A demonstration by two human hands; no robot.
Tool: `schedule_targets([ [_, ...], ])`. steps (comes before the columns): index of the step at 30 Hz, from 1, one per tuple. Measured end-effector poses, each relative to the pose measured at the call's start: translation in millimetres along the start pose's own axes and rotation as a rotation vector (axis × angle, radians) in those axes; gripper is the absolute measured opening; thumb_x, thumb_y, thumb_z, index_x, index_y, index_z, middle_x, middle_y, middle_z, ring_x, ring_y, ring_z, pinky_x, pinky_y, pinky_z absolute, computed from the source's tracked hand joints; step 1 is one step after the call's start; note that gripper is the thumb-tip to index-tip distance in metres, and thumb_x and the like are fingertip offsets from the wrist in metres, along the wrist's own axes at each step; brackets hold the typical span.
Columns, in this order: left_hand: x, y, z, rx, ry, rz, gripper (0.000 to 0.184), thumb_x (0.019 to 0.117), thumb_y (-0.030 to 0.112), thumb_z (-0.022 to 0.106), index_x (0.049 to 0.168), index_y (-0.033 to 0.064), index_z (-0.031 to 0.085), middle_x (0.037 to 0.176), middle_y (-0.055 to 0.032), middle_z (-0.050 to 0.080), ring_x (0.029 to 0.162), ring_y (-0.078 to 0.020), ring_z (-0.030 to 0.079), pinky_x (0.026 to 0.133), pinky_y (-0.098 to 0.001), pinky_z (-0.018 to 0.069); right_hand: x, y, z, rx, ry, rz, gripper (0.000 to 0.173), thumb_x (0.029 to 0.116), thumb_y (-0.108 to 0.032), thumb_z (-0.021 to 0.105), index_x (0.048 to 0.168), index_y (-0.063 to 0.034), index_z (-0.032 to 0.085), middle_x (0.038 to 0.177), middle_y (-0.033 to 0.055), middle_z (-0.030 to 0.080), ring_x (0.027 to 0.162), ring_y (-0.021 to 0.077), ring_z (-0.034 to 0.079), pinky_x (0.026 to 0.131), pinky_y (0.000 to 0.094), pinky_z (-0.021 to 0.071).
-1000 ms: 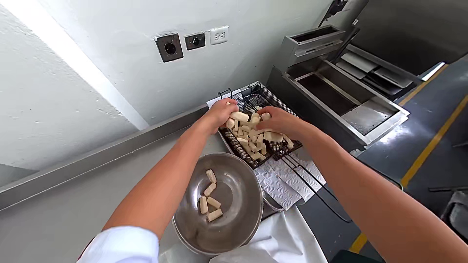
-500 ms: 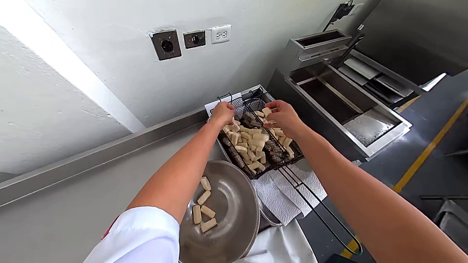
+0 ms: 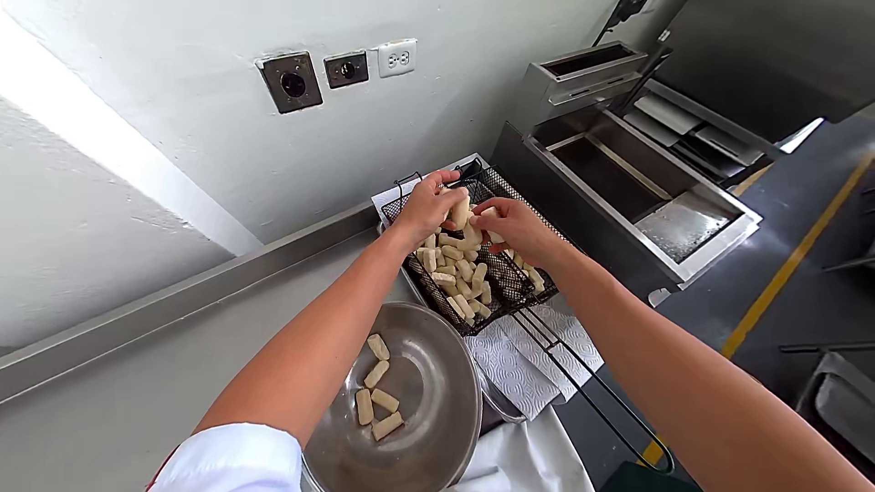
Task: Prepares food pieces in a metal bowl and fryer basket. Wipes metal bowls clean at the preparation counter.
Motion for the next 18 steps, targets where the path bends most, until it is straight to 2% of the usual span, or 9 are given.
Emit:
schedule_targets([
  [3,-4,-2,0,0.005,0.034,-0.004,0.041,0.1028,0.011,0.061,0.141,0.0031,0.052,0.114,-0.0184,0.066,0.084,-0.0196,0.068,0.070,-0.0333,0.0580,-4,4,8,0.134,-0.035,0.014,0.031,0.1009,-0.011,0.062,0.130,-0.0046,0.056,0.100,0.0111,0.066,0.076,0.0177,0.069,0.067,0.0339,0.0609],
  [7,-6,-5,-2,-0.065,0.085,0.048,0.036,0.1035,0.008,0.056,0.139,0.0037,0.054,0.105,-0.0148,0.068,0.072,-0.0142,0.063,0.058,-0.0256,0.0503,-5,15,19,0.347,-0.119,0.053,0.041,0.0982,-0.008,0.064,0.137,-0.0095,0.051,0.102,0.0064,0.065,0.077,0.0117,0.064,0.067,0.0261,0.0551],
  [9,-9,-4,-1,-0.098,0.033,0.067,0.043,0.1034,0.011,0.055,0.145,0.0036,0.049,0.108,-0.0146,0.068,0.079,-0.0146,0.064,0.065,-0.0271,0.0515,-7,15,16,0.365,-0.089,0.044,0.038,0.0977,-0.011,0.065,0.134,-0.0096,0.054,0.099,0.0048,0.066,0.072,0.0092,0.062,0.061,0.0231,0.0524],
  [11,-11,4,2,-0.027,-0.045,0.096,0.054,0.0982,0.005,0.064,0.148,0.0010,0.044,0.119,-0.0182,0.065,0.092,-0.0197,0.067,0.078,-0.0342,0.0577,-9,7,1,0.241,0.011,-0.013,0.036,0.0946,-0.012,0.069,0.128,-0.0084,0.058,0.096,0.0042,0.066,0.070,0.0082,0.059,0.058,0.0226,0.0491],
  [12,-10,8,6,0.039,-0.049,0.113,0.055,0.0947,0.001,0.067,0.146,0.0001,0.047,0.121,-0.0195,0.065,0.093,-0.0212,0.068,0.079,-0.0357,0.0585,-9,0,-10,0.125,0.062,-0.061,0.036,0.0917,-0.011,0.072,0.126,-0.0077,0.060,0.096,0.0054,0.067,0.070,0.0093,0.060,0.058,0.0239,0.0493],
  [13,-8,11,10,0.097,-0.033,0.126,0.053,0.0929,-0.001,0.069,0.143,0.0004,0.051,0.120,-0.0195,0.065,0.091,-0.0212,0.068,0.077,-0.0356,0.0586,-11,-6,-21,-0.017,0.108,-0.112,0.038,0.0888,-0.010,0.075,0.124,-0.0072,0.061,0.097,0.0076,0.067,0.072,0.0123,0.061,0.059,0.0276,0.0504],
  [16,6,21,26,0.144,0.060,0.185,0.039,0.0941,0.000,0.065,0.133,0.0018,0.059,0.110,-0.0147,0.070,0.081,-0.0173,0.067,0.067,-0.0318,0.0556,-18,-27,-54,-0.317,0.267,-0.212,0.048,0.0805,-0.011,0.080,0.125,-0.0072,0.062,0.102,0.0167,0.068,0.081,0.0279,0.067,0.068,0.0497,0.0561],
  [17,11,24,32,0.119,0.041,0.199,0.036,0.0957,0.001,0.064,0.132,0.0016,0.059,0.108,-0.0143,0.070,0.080,-0.0170,0.068,0.067,-0.0316,0.0564,-23,-30,-62,-0.300,0.295,-0.211,0.047,0.0819,-0.011,0.080,0.125,-0.0077,0.061,0.102,0.0158,0.068,0.080,0.0267,0.067,0.068,0.0473,0.0571],
  [18,16,26,41,0.086,-0.009,0.194,0.036,0.0977,0.003,0.061,0.134,0.0010,0.058,0.110,-0.0153,0.069,0.083,-0.0184,0.068,0.068,-0.0330,0.0576,-27,-31,-68,-0.222,0.291,-0.208,0.043,0.0853,-0.011,0.078,0.124,-0.0075,0.061,0.102,0.0129,0.067,0.079,0.0214,0.067,0.064,0.0389,0.0580],
])
Point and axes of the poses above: each hand's wrist, its own x-axis towards the middle knuckle, its own z-axis out of the palm, y = z × x, the point moved 4 cm from there along x, towards the middle knuckle
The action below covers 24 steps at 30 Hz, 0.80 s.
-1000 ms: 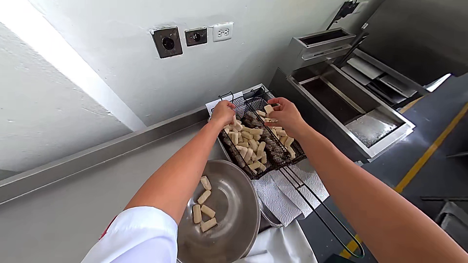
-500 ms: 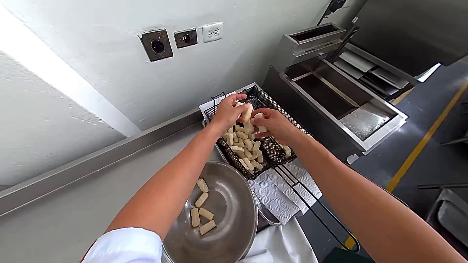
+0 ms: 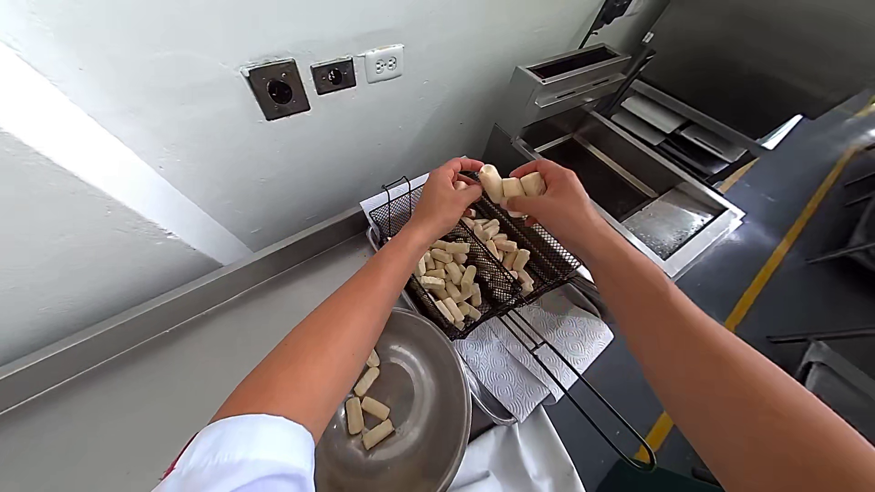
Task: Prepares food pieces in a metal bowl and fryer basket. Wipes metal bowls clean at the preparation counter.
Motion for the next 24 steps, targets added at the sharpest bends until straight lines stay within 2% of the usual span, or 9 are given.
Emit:
schedule_targets([
  [3,8,3,28,-0.149,-0.178,-0.063,0.038,0.1028,0.012,0.047,0.139,0.0032,0.053,0.117,-0.0132,0.063,0.092,-0.0184,0.064,0.071,-0.0338,0.0557,-8,7,-14,0.262,-0.062,0.125,0.033,0.0927,-0.011,0.070,0.124,-0.0084,0.060,0.099,0.0076,0.068,0.076,0.0130,0.066,0.061,0.0271,0.0558],
  [6,16,3,42,-0.107,-0.188,-0.074,0.033,0.1035,0.017,0.059,0.133,0.0025,0.060,0.110,-0.0112,0.069,0.083,-0.0126,0.063,0.062,-0.0266,0.0503,-6,20,-22,0.256,-0.065,0.169,0.033,0.0936,-0.011,0.070,0.125,-0.0077,0.059,0.098,0.0076,0.068,0.075,0.0126,0.065,0.060,0.0261,0.0548],
  [8,25,0,42,0.013,-0.126,-0.092,0.034,0.1028,0.021,0.063,0.130,0.0010,0.060,0.109,-0.0122,0.069,0.083,-0.0143,0.065,0.064,-0.0293,0.0521,-1,29,-31,0.015,0.039,0.126,0.040,0.0885,-0.012,0.076,0.125,-0.0075,0.060,0.099,0.0105,0.067,0.075,0.0183,0.064,0.062,0.0347,0.0543],
  [10,34,-8,35,0.120,-0.036,-0.137,0.038,0.1021,0.024,0.063,0.131,0.0001,0.059,0.115,-0.0156,0.067,0.091,-0.0211,0.066,0.072,-0.0385,0.0554,0,34,-41,-0.290,0.142,0.119,0.047,0.0849,-0.018,0.079,0.128,-0.0097,0.061,0.103,0.0182,0.068,0.089,0.0353,0.066,0.073,0.0587,0.0525],
  [11,39,-12,30,0.181,-0.007,-0.165,0.039,0.1020,0.026,0.063,0.131,-0.0001,0.059,0.117,-0.0168,0.066,0.094,-0.0237,0.066,0.076,-0.0421,0.0557,-1,39,-44,-0.355,0.149,0.129,0.049,0.0853,-0.023,0.081,0.129,-0.0104,0.061,0.105,0.0195,0.068,0.094,0.0388,0.066,0.076,0.0633,0.0508],
  [14,56,-19,26,0.403,-0.071,-0.230,0.052,0.1033,0.043,0.059,0.130,-0.0010,0.061,0.112,-0.0194,0.068,0.090,-0.0282,0.068,0.079,-0.0484,0.0564,4,61,-49,-0.439,0.030,0.190,0.056,0.0847,-0.039,0.084,0.128,-0.0099,0.064,0.106,0.0202,0.069,0.097,0.0401,0.066,0.081,0.0656,0.0509],
  [16,70,-25,31,0.551,-0.152,-0.304,0.054,0.1052,0.045,0.054,0.127,-0.0049,0.059,0.108,-0.0235,0.067,0.090,-0.0333,0.069,0.082,-0.0537,0.0565,10,78,-48,-0.544,-0.084,0.265,0.059,0.0886,-0.041,0.080,0.135,-0.0087,0.062,0.115,0.0233,0.068,0.106,0.0435,0.065,0.087,0.0685,0.0489],
  [20,92,-28,42,0.384,-0.151,-0.466,0.054,0.1061,0.032,0.057,0.144,-0.0040,0.045,0.134,-0.0259,0.056,0.113,-0.0339,0.063,0.094,-0.0496,0.0547,13,97,-51,-0.622,-0.171,0.348,0.050,0.0962,-0.029,0.073,0.138,-0.0061,0.059,0.114,0.0223,0.069,0.091,0.0385,0.071,0.080,0.0613,0.0564],
  [24,94,-15,38,-0.002,-0.032,-0.397,0.056,0.1062,0.030,0.054,0.152,0.0024,0.037,0.152,-0.0225,0.043,0.138,-0.0375,0.046,0.106,-0.0585,0.0462,2,70,-55,-0.582,-0.132,0.235,0.053,0.0981,-0.038,0.069,0.139,-0.0066,0.059,0.123,0.0203,0.068,0.112,0.0403,0.065,0.093,0.0675,0.0486],
])
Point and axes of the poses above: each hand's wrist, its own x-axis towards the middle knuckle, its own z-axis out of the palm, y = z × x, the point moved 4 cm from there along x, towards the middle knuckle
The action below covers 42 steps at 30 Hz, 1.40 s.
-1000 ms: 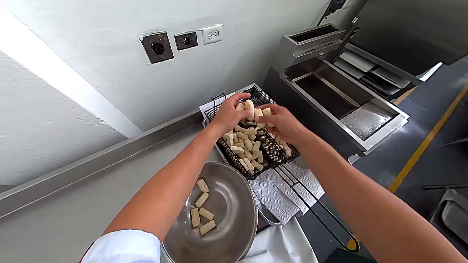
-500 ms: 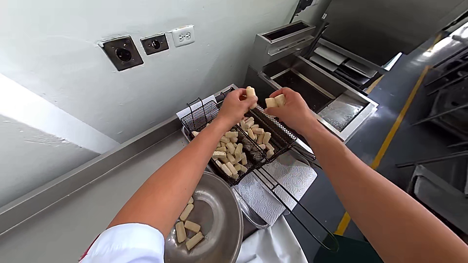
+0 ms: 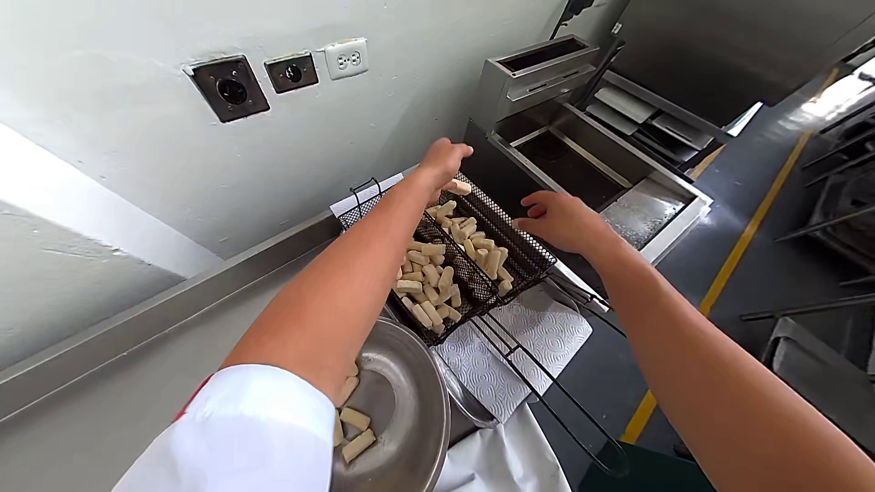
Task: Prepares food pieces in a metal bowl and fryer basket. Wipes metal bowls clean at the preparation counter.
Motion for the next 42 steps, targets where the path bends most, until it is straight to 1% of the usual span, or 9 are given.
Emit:
schedule_targets([
  [11,-205,-62,-148,0.447,0.160,0.212,0.036,0.1057,0.015,0.051,0.140,0.0027,0.055,0.120,-0.0160,0.068,0.106,-0.0245,0.069,0.092,-0.0462,0.0576,-127,-158,-15,0.367,0.241,-0.634,0.027,0.0980,-0.028,0.065,0.120,-0.0129,0.066,0.105,-0.0032,0.071,0.093,0.0011,0.069,0.078,0.0191,0.0593],
  [15,-276,-182,-160,0.612,-0.008,-0.166,0.048,0.1032,0.022,0.061,0.145,-0.0001,0.051,0.124,-0.0237,0.067,0.112,-0.0354,0.067,0.100,-0.0559,0.0518,-138,-206,108,0.285,-0.120,-0.667,0.031,0.0976,-0.020,0.068,0.125,-0.0063,0.066,0.109,0.0102,0.071,0.097,0.0199,0.070,0.085,0.0424,0.0599],
  [18,-291,-260,-129,0.737,-0.039,-0.235,0.089,0.0879,0.024,0.080,0.159,0.0024,0.031,0.146,-0.0297,0.050,0.132,-0.0469,0.052,0.108,-0.0658,0.0430,-131,-205,241,-0.085,-0.493,-0.544,0.075,0.0851,-0.024,0.083,0.150,-0.0094,0.048,0.139,0.0233,0.056,0.122,0.0442,0.059,0.094,0.0666,0.0504],
  [21,-294,-296,-89,0.923,-0.100,-0.307,0.101,0.0757,0.027,0.089,0.157,0.0021,0.034,0.159,-0.0256,0.034,0.139,-0.0467,0.043,0.103,-0.0651,0.0469,-131,-178,337,-0.156,-0.538,-0.532,0.110,0.0729,-0.014,0.089,0.163,-0.0165,0.026,0.159,0.0232,0.035,0.136,0.0489,0.046,0.095,0.0683,0.0503],
  [23,-298,-310,-75,0.954,-0.169,-0.309,0.092,0.0746,0.033,0.089,0.148,-0.0025,0.046,0.154,-0.0236,0.042,0.140,-0.0430,0.043,0.103,-0.0629,0.0475,-134,-161,367,-0.077,-0.530,-0.556,0.099,0.0715,-0.012,0.088,0.157,-0.0158,0.039,0.152,0.0213,0.044,0.136,0.0453,0.047,0.098,0.0649,0.0502],
  [28,-343,-313,-60,1.102,-0.404,-0.400,0.116,0.0745,0.059,0.084,0.163,0.0140,0.025,0.167,-0.0164,0.025,0.149,-0.0439,0.029,0.107,-0.0692,0.0373,-171,-144,355,-0.267,-0.751,-0.396,0.083,0.0791,-0.035,0.083,0.152,-0.0150,0.047,0.150,0.0206,0.044,0.137,0.0440,0.044,0.096,0.0638,0.0503],
  [33,-351,-323,-41,0.911,-0.253,-0.525,0.097,0.0773,0.032,0.085,0.158,0.0103,0.035,0.157,-0.0308,0.029,0.124,-0.0494,0.056,0.098,-0.0604,0.0519,-201,-129,364,-0.028,-0.816,-0.148,0.084,0.0811,-0.023,0.080,0.153,-0.0074,0.040,0.153,0.0307,0.035,0.131,0.0495,0.048,0.100,0.0647,0.0477],
  [37,-359,-329,-44,0.404,-0.191,-0.473,0.090,0.0724,0.031,0.088,0.150,0.0102,0.048,0.143,-0.0230,0.053,0.129,-0.0365,0.055,0.107,-0.0552,0.0469,-205,-115,360,0.647,-0.852,0.097,0.062,0.0847,-0.020,0.077,0.139,-0.0035,0.052,0.123,0.0212,0.063,0.106,0.0311,0.065,0.089,0.0504,0.0545],
  [42,-339,-212,-53,0.060,-0.068,-0.205,0.085,0.0873,0.020,0.075,0.159,0.0098,0.030,0.129,-0.0192,0.062,0.100,-0.0272,0.070,0.084,-0.0440,0.0615,-190,-139,238,1.080,-0.602,0.040,0.043,0.0973,-0.017,0.068,0.136,-0.0047,0.056,0.112,0.0149,0.067,0.091,0.0222,0.068,0.077,0.0386,0.0588],
])
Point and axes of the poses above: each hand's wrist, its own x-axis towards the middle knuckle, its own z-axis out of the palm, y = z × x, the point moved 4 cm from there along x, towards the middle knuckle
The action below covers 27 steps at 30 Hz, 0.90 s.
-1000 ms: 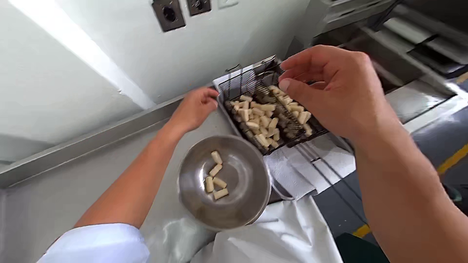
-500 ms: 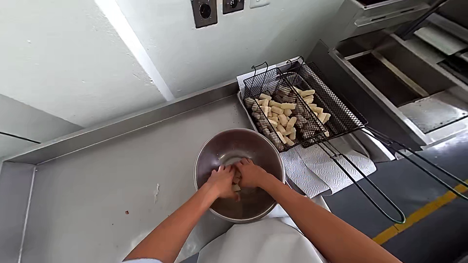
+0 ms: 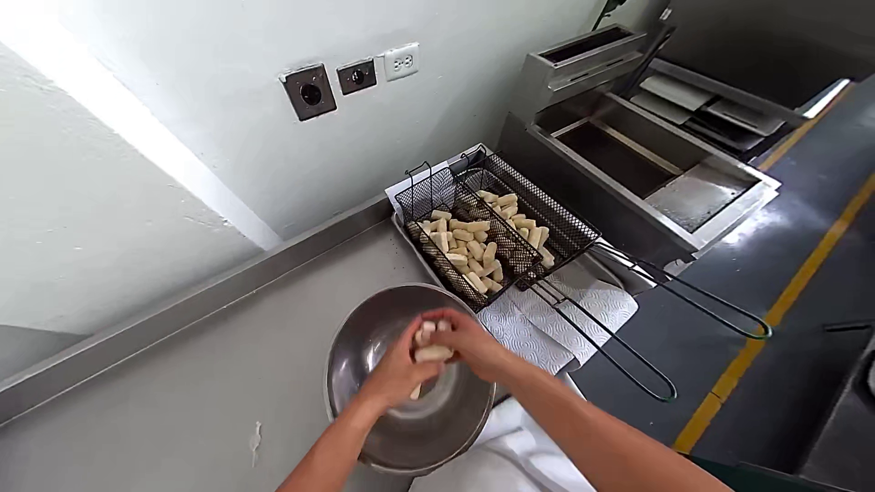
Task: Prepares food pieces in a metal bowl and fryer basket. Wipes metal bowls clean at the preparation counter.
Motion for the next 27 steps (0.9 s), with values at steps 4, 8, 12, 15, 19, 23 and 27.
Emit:
schedule_targets([
  [4,30,127,0,0.172,0.117,0.329,0.085,0.0911,0.021,0.078,0.161,0.0166,0.030,0.127,-0.0182,0.065,0.096,-0.0272,0.069,0.081,-0.0482,0.0593,-26,-109,-48,-0.151,0.179,-0.349,0.038,0.1009,-0.016,0.063,0.136,-0.0030,0.056,0.105,0.0120,0.069,0.081,0.0168,0.070,0.072,0.0355,0.0614],
  [8,98,201,8,0.149,0.072,0.475,0.070,0.0922,0.017,0.076,0.153,0.0106,0.041,0.132,-0.0201,0.060,0.103,-0.0301,0.069,0.082,-0.0486,0.0610,-17,-169,-111,-0.098,0.299,-0.451,0.032,0.1019,-0.017,0.062,0.130,-0.0043,0.056,0.107,0.0109,0.068,0.084,0.0184,0.071,0.072,0.0353,0.0622],
  [12,158,203,17,0.182,0.024,0.346,0.063,0.0949,0.025,0.074,0.148,0.0077,0.047,0.128,-0.0209,0.063,0.098,-0.0318,0.071,0.081,-0.0501,0.0615,5,-167,-160,-0.173,0.435,-0.366,0.035,0.0975,-0.026,0.071,0.123,-0.0062,0.058,0.100,0.0093,0.067,0.080,0.0164,0.066,0.067,0.0325,0.0563],
  [15,177,193,17,0.223,0.056,0.216,0.057,0.1003,0.042,0.065,0.140,0.0041,0.052,0.118,-0.0216,0.065,0.089,-0.0309,0.071,0.078,-0.0489,0.0608,13,-160,-188,-0.251,0.493,-0.300,0.034,0.1011,-0.031,0.065,0.125,-0.0075,0.059,0.102,0.0084,0.064,0.078,0.0144,0.062,0.067,0.0314,0.0532],
  [19,198,189,15,0.374,0.061,0.087,0.064,0.0995,0.050,0.063,0.140,0.0018,0.050,0.115,-0.0238,0.066,0.084,-0.0312,0.072,0.076,-0.0486,0.0605,31,-155,-231,-0.449,0.524,-0.204,0.045,0.0987,-0.007,0.063,0.142,-0.0033,0.050,0.121,0.0217,0.061,0.090,0.0283,0.069,0.076,0.0435,0.0606],
  [23,223,196,17,0.315,0.053,0.104,0.069,0.0897,0.028,0.081,0.144,0.0016,0.047,0.125,-0.0255,0.062,0.094,-0.0337,0.072,0.082,-0.0495,0.0613,42,-154,-261,-0.550,0.544,-0.118,0.055,0.0922,0.003,0.065,0.145,-0.0041,0.049,0.130,0.0270,0.057,0.094,0.0328,0.070,0.080,0.0459,0.0612],
  [27,234,217,15,0.274,0.148,0.180,0.075,0.0854,0.037,0.084,0.141,0.0015,0.048,0.118,-0.0237,0.064,0.087,-0.0306,0.070,0.078,-0.0473,0.0604,47,-155,-276,-0.620,0.558,-0.097,0.058,0.0901,-0.002,0.073,0.144,-0.0043,0.051,0.126,0.0277,0.060,0.092,0.0344,0.071,0.079,0.0482,0.0618],
])
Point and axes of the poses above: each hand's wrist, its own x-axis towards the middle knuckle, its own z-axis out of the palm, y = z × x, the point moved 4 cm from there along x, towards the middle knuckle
